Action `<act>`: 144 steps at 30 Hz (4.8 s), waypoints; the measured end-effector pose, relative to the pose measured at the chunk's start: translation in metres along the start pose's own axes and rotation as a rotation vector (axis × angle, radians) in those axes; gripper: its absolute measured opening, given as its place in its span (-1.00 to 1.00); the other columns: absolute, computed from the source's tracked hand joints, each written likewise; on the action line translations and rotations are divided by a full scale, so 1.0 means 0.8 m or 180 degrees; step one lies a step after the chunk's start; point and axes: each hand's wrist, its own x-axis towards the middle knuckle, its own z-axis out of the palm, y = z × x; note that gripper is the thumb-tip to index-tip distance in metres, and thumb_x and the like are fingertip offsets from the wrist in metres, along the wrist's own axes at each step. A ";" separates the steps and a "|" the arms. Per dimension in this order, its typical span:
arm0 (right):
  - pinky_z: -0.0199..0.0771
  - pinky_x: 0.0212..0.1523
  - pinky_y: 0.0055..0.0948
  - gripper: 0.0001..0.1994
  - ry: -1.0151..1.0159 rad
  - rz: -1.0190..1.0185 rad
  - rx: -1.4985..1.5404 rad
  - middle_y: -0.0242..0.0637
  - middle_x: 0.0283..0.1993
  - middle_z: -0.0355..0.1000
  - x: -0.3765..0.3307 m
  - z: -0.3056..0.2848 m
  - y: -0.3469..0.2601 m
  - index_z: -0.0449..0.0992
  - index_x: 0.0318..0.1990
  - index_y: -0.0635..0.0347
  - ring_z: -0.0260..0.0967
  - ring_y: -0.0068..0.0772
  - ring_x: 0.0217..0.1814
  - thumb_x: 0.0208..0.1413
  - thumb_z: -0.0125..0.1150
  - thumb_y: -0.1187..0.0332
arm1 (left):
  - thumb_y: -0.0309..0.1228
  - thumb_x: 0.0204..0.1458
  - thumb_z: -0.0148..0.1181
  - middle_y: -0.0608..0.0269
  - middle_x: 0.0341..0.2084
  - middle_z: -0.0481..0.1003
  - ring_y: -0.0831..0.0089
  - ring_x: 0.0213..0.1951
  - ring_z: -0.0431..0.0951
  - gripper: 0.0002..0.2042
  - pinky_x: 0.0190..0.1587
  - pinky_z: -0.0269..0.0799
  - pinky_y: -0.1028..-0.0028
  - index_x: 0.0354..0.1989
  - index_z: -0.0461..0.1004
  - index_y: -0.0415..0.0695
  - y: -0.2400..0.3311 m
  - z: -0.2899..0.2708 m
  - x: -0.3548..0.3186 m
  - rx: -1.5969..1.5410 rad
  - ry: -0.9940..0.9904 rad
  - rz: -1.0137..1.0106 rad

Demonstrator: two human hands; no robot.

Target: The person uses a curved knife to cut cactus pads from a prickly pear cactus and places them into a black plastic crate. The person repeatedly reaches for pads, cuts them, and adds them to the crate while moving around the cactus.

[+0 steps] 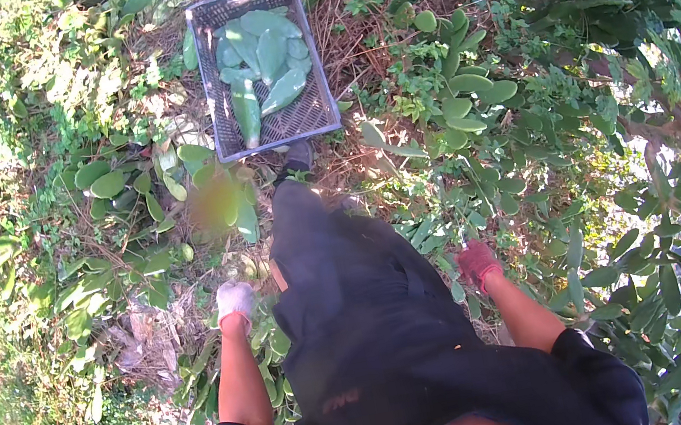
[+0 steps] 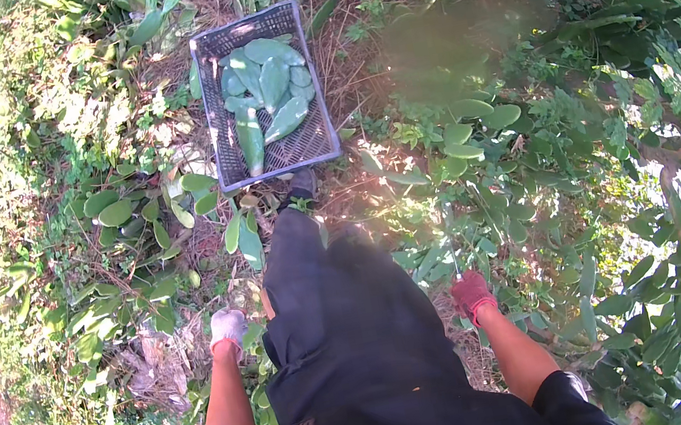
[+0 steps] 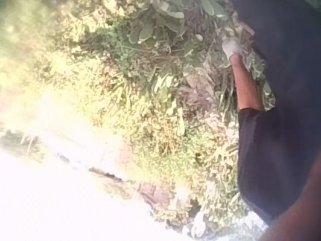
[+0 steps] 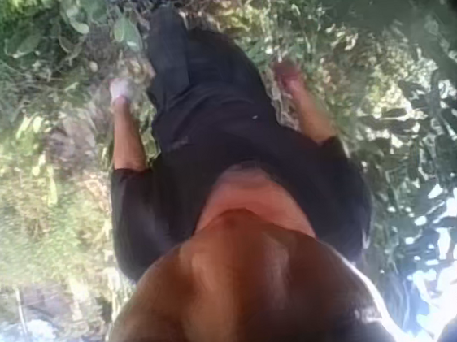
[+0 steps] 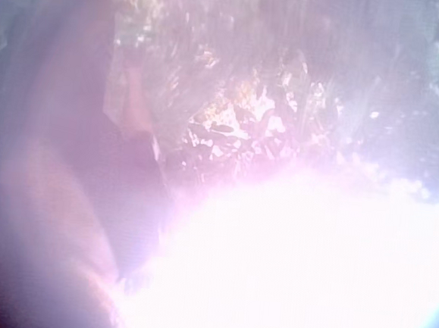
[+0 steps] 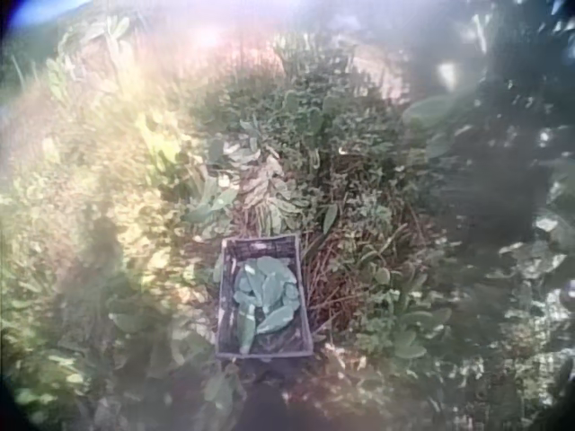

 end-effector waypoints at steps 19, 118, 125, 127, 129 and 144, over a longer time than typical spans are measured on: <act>0.43 -0.59 -0.18 -0.81 0.0301 -0.0710 0.0060 -0.08 -0.53 0.44 0.026 0.087 0.203 0.41 -0.28 0.30 0.46 -0.13 -0.59 -0.03 0.14 0.38 | -0.53 -0.06 -0.02 0.23 -0.60 0.42 0.38 -0.64 0.44 -0.78 -0.61 0.41 0.39 -0.23 0.47 -0.22 0.146 -0.006 -0.009 0.0987 -0.0354 0.0776; 0.35 -0.72 -0.23 -0.80 0.0784 0.1712 0.4802 -0.08 -0.60 0.38 -0.200 0.469 0.056 0.37 -0.24 0.29 0.41 -0.17 -0.67 -0.06 0.10 0.45 | -0.43 0.01 0.08 0.21 -0.66 0.45 0.35 -0.64 0.47 -0.87 -0.61 0.41 0.35 -0.36 0.57 -0.11 0.495 0.221 -0.184 0.3842 -0.0953 0.2113; 0.30 -0.75 -0.27 -0.85 0.1020 0.2099 0.5635 -0.15 -0.64 0.34 -0.182 0.526 0.026 0.36 -0.28 0.26 0.34 -0.24 -0.72 -0.01 0.11 0.44 | -0.48 0.05 0.07 0.29 -0.68 0.38 0.43 -0.68 0.42 -0.90 -0.65 0.37 0.40 -0.32 0.52 -0.12 0.475 0.269 -0.153 0.4604 -0.1062 0.2463; 0.26 -0.76 -0.30 -0.87 0.1145 0.2010 0.6113 -0.19 -0.66 0.30 -0.174 0.543 0.023 0.34 -0.30 0.23 0.29 -0.27 -0.74 0.01 0.12 0.42 | -0.47 0.05 0.12 0.35 -0.69 0.36 0.54 -0.71 0.37 -0.92 -0.67 0.32 0.49 -0.33 0.48 -0.19 0.470 0.283 -0.143 0.4556 -0.1256 0.2561; 0.24 -0.78 -0.30 -0.87 0.1547 0.1871 0.5556 -0.21 -0.67 0.27 -0.165 0.555 0.032 0.33 -0.29 0.20 0.27 -0.27 -0.75 0.05 0.11 0.39 | -0.45 0.04 0.15 0.37 -0.69 0.36 0.57 -0.70 0.37 -0.91 -0.65 0.31 0.53 -0.35 0.48 -0.22 0.464 0.297 -0.143 0.4649 -0.1496 0.2612; 0.38 -0.68 -0.47 -0.80 0.1345 0.1904 0.6778 -0.39 -0.57 0.34 -0.033 0.328 0.313 0.40 -0.22 0.15 0.29 -0.52 -0.67 -0.02 0.23 0.51 | -0.58 -0.13 0.05 0.18 -0.40 0.59 0.49 -0.38 0.55 -0.68 -0.27 0.44 0.54 -0.14 0.51 -0.33 0.072 0.528 -0.331 0.5756 -0.2609 0.2550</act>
